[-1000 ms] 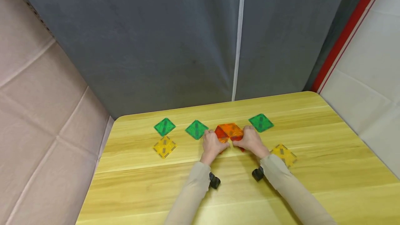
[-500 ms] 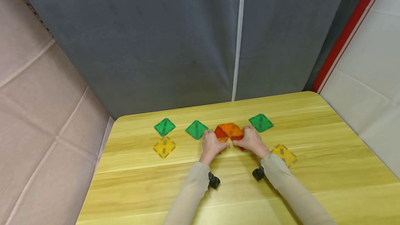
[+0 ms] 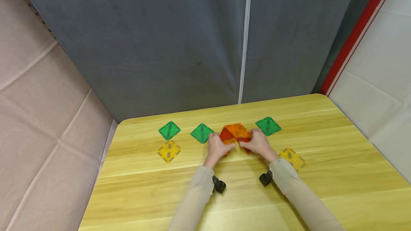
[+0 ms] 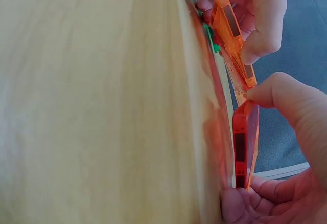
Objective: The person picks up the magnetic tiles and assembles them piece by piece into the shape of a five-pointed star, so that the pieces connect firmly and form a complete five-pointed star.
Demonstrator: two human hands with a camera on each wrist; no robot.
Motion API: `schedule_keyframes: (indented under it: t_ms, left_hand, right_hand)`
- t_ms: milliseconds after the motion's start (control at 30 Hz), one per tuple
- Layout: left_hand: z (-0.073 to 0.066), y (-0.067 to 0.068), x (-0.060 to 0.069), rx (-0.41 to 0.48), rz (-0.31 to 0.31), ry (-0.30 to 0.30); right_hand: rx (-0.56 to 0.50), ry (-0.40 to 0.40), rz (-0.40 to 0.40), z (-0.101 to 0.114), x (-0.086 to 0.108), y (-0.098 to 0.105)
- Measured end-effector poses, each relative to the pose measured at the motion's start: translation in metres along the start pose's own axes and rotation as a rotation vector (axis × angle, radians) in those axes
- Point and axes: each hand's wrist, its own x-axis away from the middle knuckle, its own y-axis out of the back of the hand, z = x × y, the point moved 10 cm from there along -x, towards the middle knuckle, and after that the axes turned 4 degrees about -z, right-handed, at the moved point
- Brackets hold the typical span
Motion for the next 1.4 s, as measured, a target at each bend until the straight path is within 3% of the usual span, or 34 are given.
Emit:
schedule_keyframes:
  t_ms: [533, 800, 933, 1133, 1400]
  left_hand:
    - [0.002, -0.006, -0.001, 0.207, 0.037, 0.088]
    - [0.005, -0.011, -0.003, 0.323, 0.076, 0.107]
    - [0.007, -0.014, -0.006, 0.383, 0.1, 0.119]
    - [0.006, -0.013, -0.007, 0.375, 0.111, 0.123]
    - [0.001, -0.011, -0.005, 0.337, 0.145, 0.102]
  right_hand:
    - [-0.182, -0.064, -0.008, -0.006, -0.003, 0.003]
    - [-0.474, -0.258, 0.13, -0.014, 0.0, -0.013]
    - [-0.526, -0.295, 0.176, -0.015, 0.0, -0.019]
    - [-0.581, -0.345, 0.246, -0.015, 0.001, -0.025]
    - [-0.548, -0.356, 0.27, -0.013, 0.003, -0.024]
